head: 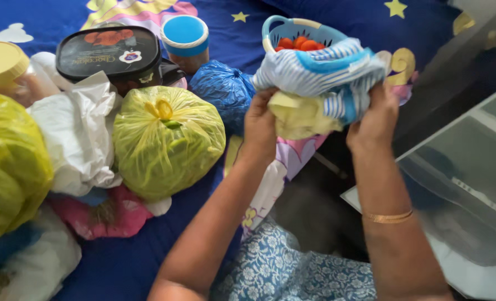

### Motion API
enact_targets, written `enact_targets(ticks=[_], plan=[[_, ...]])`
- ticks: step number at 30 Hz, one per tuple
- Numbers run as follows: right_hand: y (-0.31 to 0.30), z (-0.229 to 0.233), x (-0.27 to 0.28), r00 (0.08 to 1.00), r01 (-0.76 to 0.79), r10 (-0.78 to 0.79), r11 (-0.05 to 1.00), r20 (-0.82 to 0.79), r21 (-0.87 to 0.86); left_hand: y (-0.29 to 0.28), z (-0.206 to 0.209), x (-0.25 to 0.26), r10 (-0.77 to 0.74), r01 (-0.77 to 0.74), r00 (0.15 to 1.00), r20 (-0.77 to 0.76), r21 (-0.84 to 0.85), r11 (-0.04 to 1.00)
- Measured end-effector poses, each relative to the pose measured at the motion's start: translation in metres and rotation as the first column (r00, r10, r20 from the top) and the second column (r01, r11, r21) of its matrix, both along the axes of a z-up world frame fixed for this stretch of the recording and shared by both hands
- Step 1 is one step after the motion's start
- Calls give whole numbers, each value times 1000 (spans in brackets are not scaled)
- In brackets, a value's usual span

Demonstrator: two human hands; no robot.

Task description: The person wipes a clear plastic refrigerator drawer with a yellow cloth and places it back into the fridge. They then pick up several plastic bags containing vegetables and other items from the bed and place them into the refrigerator drawer.

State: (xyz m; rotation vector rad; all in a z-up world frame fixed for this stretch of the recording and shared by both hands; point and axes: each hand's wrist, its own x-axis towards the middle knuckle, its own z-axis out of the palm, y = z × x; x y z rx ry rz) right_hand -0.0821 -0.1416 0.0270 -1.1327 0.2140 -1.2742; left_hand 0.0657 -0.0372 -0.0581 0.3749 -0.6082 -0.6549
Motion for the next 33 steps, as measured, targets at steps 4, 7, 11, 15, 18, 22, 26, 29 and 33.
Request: enact_targets(ticks=[4,7,11,15,18,22,26,29,33], plan=[[58,-19,-8,976,-216,210,961,53,172,65,48,-25,-301,276,910,-284,-123,953],[96,-30,-6,926,-373,377,920,-14,121,115,58,-54,-182,177,972,-146,-43,983],[130,-13,-4,858,-512,510,844,59,159,178,51,-61,66,-66,998,2,59,996],[161,4,-6,815,-579,576,812,64,70,297,51,-52,472,-514,845,252,133,848],[172,2,5,773,-634,631,772,68,52,420,79,-31,384,-926,-260,886,-116,-360],[187,-32,31,772,-635,636,770,17,58,545,101,14,552,-850,-508,662,-282,-444],[246,-67,55,871,-407,238,841,-431,-358,629,62,62,-78,-788,-263,962,-260,-558],[307,-69,54,846,-391,-124,518,-519,-761,641,28,69,-192,-778,-82,978,-183,-602],[336,-57,43,866,-319,-300,285,-400,-904,597,44,43,40,-811,-257,966,-193,-552]])
